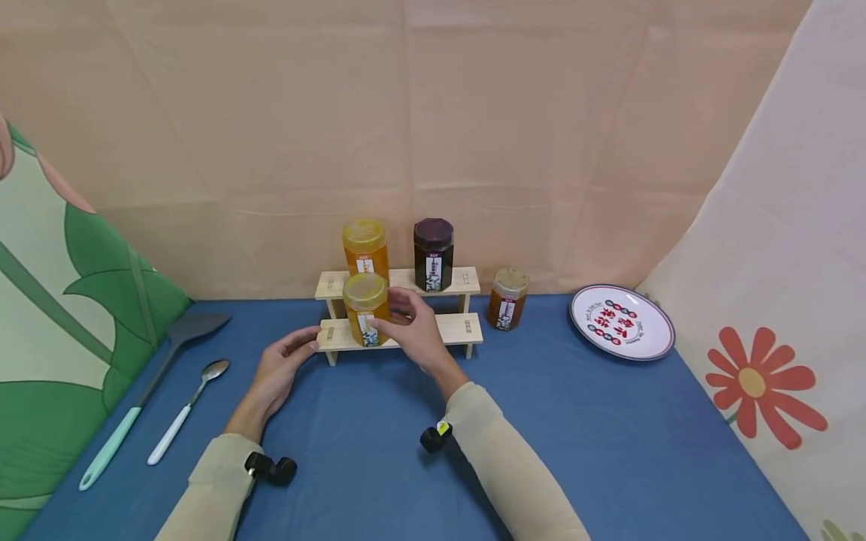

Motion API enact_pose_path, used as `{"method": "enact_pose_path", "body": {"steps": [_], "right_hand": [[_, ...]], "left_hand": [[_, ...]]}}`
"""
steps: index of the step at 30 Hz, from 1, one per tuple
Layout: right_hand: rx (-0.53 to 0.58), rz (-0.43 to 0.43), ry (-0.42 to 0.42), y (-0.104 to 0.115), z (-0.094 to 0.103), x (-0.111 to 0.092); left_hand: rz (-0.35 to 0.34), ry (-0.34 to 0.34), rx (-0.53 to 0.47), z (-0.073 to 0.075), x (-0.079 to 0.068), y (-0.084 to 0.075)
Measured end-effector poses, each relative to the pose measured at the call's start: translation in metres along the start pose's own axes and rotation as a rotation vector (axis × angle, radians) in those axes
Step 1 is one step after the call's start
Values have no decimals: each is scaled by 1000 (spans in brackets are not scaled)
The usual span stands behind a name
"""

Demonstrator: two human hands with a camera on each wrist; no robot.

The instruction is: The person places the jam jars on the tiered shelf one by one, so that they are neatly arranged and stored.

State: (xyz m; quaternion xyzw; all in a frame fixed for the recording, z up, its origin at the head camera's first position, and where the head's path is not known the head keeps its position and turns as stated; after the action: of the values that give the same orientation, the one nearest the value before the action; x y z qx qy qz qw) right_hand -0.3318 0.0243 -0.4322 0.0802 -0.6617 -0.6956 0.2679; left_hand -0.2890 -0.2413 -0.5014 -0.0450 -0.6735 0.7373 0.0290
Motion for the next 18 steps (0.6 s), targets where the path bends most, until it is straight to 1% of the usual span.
{"method": "enact_pose_path", "body": {"steps": [4,9,14,18], "right_hand": [[14,12,8,4,10,-11],[-2,17,12,12,33,-27],[-42,31,-14,21,63,-44],[-97,31,-46,27,92,-58]], "left_hand": [[-3,1,-8,0,0,1],[-9,0,1,2,-2,2],[-8,-7,21,2,-1,2],[-3,-10,13,-1,1,1]]}}
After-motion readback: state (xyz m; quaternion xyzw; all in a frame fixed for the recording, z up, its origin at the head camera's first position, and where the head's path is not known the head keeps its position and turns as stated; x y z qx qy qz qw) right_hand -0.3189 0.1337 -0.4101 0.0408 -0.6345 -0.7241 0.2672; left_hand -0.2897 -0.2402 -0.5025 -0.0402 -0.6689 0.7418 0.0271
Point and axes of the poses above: each hand's wrist, its own x-axis towards the middle knuckle, its own z-axis out of the back of the hand, y = z × x, the point moved 4 cm from there along x, towards the middle knuckle, and after that the axes turned 10 degrees about y, right-handed, at the moved point
